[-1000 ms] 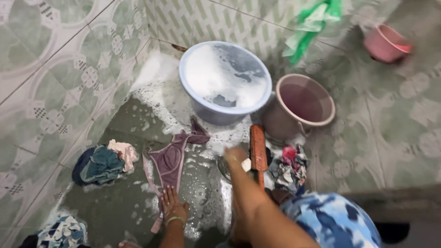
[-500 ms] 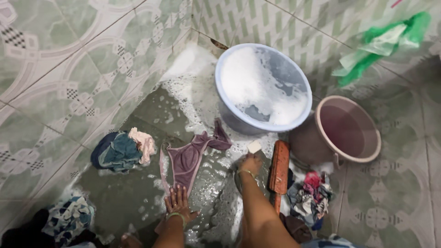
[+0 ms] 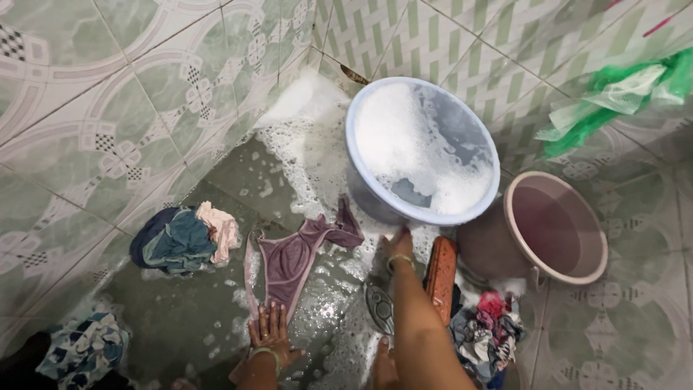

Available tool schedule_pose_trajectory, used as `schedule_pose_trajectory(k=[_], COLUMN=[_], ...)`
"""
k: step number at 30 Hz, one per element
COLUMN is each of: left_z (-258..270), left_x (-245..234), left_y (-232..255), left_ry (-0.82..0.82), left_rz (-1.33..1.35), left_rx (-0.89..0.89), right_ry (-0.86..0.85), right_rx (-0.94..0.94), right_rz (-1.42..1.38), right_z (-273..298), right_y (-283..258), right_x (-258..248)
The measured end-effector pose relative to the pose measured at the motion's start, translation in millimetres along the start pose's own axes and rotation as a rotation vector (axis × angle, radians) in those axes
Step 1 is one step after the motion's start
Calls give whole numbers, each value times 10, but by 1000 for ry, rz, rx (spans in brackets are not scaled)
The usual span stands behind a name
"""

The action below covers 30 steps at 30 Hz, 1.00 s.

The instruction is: The person washes various pieces of clothing by hand in a tiled room. They scrub a blue garment, a light pink cloth, a green item, and a purple garment using a bar of soap and a wooden washboard, rinsing them in a bucket of soapy water.

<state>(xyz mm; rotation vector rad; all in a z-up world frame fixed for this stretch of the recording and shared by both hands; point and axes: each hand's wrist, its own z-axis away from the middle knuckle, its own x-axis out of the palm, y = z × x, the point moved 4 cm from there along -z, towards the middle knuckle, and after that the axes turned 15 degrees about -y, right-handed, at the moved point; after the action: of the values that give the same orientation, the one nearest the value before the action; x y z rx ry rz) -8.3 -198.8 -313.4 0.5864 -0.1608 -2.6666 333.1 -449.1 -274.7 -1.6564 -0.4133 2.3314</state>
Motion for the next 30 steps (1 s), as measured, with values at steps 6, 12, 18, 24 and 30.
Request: schedule_pose_trajectory(k=[6,12,18,24,30], left_z=[67,66,49,78,1], left_x=[-37,-24,-22,11,72], left_y=[8,-9,-9,-5,-55], left_ry=[2,46,20,81,59], left_rz=[8,32,47,73,44], left_rx=[4,18,26,22,56], right_ry=[-107,-36,163,753,-80], right_rx=[111,-359,-886,-775,-397], right_rz=[87,-176,-48,7,-409], right_z=[405,763,832,344,-268], right_y=[-457,-1129,-1833,-1485,-1256], right_x=[706,1289,129,-1716,-1319])
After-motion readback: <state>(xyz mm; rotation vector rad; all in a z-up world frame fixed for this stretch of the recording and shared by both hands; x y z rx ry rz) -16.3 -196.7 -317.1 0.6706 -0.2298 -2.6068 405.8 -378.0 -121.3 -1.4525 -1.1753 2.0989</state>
